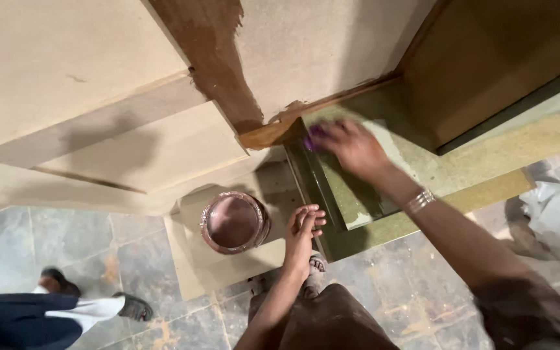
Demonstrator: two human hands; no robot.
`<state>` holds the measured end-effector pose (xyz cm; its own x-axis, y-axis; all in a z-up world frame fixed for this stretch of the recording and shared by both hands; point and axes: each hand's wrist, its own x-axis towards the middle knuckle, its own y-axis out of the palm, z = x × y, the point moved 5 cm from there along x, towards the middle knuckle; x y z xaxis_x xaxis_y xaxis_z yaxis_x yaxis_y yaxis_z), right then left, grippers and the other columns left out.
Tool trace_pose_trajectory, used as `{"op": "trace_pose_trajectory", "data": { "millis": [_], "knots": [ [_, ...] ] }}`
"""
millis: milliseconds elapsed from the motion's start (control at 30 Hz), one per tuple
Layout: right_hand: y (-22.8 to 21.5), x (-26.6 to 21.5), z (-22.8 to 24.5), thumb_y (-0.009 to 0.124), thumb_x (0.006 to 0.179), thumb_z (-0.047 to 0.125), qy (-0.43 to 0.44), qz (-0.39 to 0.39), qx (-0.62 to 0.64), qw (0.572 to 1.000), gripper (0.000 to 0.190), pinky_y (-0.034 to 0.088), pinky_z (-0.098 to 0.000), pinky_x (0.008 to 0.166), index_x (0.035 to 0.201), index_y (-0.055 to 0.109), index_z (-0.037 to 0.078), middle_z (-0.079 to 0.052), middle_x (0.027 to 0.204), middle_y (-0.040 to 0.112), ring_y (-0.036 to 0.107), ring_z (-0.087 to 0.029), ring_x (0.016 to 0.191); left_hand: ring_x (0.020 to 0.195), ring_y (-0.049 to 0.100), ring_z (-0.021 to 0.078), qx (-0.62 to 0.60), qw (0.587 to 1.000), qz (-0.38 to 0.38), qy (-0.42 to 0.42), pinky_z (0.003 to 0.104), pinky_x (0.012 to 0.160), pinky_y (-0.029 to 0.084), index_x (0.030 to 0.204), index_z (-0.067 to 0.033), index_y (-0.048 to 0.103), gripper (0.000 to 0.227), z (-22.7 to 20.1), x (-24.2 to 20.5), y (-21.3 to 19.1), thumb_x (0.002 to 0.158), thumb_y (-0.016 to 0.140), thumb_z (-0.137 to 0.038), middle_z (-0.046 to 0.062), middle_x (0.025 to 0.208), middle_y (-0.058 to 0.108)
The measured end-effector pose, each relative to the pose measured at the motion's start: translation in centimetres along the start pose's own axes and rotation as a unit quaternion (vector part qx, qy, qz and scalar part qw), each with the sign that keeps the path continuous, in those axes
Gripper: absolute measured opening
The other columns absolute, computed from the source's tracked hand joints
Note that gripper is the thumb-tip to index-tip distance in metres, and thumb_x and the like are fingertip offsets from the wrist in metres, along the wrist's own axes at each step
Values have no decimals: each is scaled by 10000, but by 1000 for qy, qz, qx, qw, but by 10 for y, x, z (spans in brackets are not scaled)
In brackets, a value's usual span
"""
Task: The person applies a brown liquid finish to a wooden cabinet structure using a purple cloth. They repeatedly dip the cloth into a container and wipe the liquid onto the vertical panels and horizontal edges of the furniture.
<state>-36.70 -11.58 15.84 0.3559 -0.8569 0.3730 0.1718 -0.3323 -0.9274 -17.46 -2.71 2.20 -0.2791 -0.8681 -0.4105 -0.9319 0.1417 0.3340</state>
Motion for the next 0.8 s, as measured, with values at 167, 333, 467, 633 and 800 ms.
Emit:
{"op": "trace_pose_trajectory", "data": {
  "millis": [167,333,467,633,800],
  "knots": [
    [-7,6,3,643,804,-8,32,3,39,999,553,519,-448,1004,1307,711,209,-62,1411,617,550,-303,1256,953,683,117,13,1000,6,7,281,813,530,1181,-107,659,311,1,-2,0,1008,598,-358,18,1074,725],
    [-27,-117,75,664,790,87,48,-34,68,996,541,500,-485,1077,1317,639,207,-73,1457,597,499,-327,1363,965,660,126,6,999,-28,-18,306,807,535,1191,-119,663,332,7,8,-2,992,606,-379,-6,1104,697],
    [-30,-185,53,575,824,-19,122,15,-17,992,578,557,-438,1000,1381,591,136,-87,1432,609,577,-308,1288,989,669,130,22,999,-15,-25,298,828,532,1189,-114,660,340,9,5,6,1007,586,-392,29,1093,710],
    [-30,-220,-19,516,974,-94,317,-14,-78,945,465,588,-402,977,1401,612,60,-146,1450,624,612,-324,1214,979,662,134,28,999,-4,-16,306,829,527,1200,-94,661,339,2,1,9,999,614,-363,50,1115,722],
    [12,-183,40,581,946,-10,191,-7,-98,977,363,584,-407,1023,1281,691,77,-156,1370,664,639,-322,1203,996,682,126,25,1000,-8,-11,299,820,537,1207,-93,668,342,-10,-7,9,989,614,-351,48,1133,737]
  ]
}}
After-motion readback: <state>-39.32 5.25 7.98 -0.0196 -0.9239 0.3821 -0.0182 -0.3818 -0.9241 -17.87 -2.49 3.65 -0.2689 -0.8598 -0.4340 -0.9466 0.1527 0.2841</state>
